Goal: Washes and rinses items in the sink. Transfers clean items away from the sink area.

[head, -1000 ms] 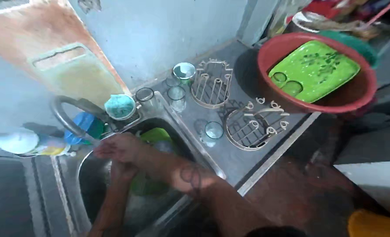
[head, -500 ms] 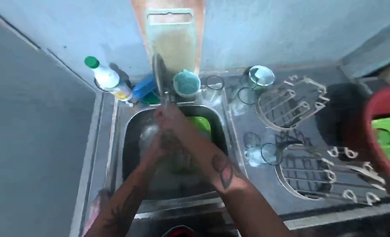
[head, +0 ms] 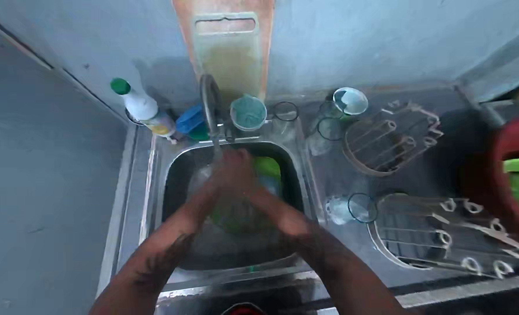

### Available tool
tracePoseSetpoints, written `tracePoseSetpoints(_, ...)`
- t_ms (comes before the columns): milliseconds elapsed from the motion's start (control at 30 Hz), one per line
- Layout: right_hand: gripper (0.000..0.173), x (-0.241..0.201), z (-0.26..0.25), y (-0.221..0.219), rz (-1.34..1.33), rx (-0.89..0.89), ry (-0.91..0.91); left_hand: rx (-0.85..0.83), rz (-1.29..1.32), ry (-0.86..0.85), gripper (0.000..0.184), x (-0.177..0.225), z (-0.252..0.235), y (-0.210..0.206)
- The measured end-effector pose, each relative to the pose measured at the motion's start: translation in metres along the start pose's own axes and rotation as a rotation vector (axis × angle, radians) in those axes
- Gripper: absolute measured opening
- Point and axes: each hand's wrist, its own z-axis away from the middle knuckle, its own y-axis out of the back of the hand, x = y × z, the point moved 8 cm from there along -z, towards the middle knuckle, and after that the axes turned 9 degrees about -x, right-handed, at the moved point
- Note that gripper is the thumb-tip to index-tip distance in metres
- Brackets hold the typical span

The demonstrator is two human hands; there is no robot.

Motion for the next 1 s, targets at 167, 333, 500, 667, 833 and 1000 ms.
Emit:
tracePoseSetpoints(167,0.029,0.056,0.013,0.021,-0.605,-0.166,-0.187,-0.228,0.265,0.078,0.044,-0.018,-0.004,0.012)
tracePoseSetpoints(333,0.022,0.072,0.017,-0.012,-1.118,-0.214,-0.338,-0.088,-0.762,0.005,0.044,0.027,0.01,0.003)
tracePoseSetpoints(500,0.029,0.069,0.016,-0.026,-1.413,0.047,-0.624,0.024,-1.261,-0.144,0.037,0.035,0.011,0.0)
tracePoseSetpoints(667,0.025,0.042,0.016,-0.008,-0.98,-0.16,-0.249,0.011,-0.489,0.081,0.029,0.018,0.011,0.035)
tracePoseSetpoints(833,0.022,0.047,0.02,0.007,-0.968,-0.217,-0.039,0.065,-0.227,0.003,0.031,0.02,0.013,0.034)
tracePoseSetpoints(1000,0.022,0.049,0.026,0.018,-0.952,-0.189,-0.036,-0.023,0.145,-0.02,0.034,0.007,0.008,0.02)
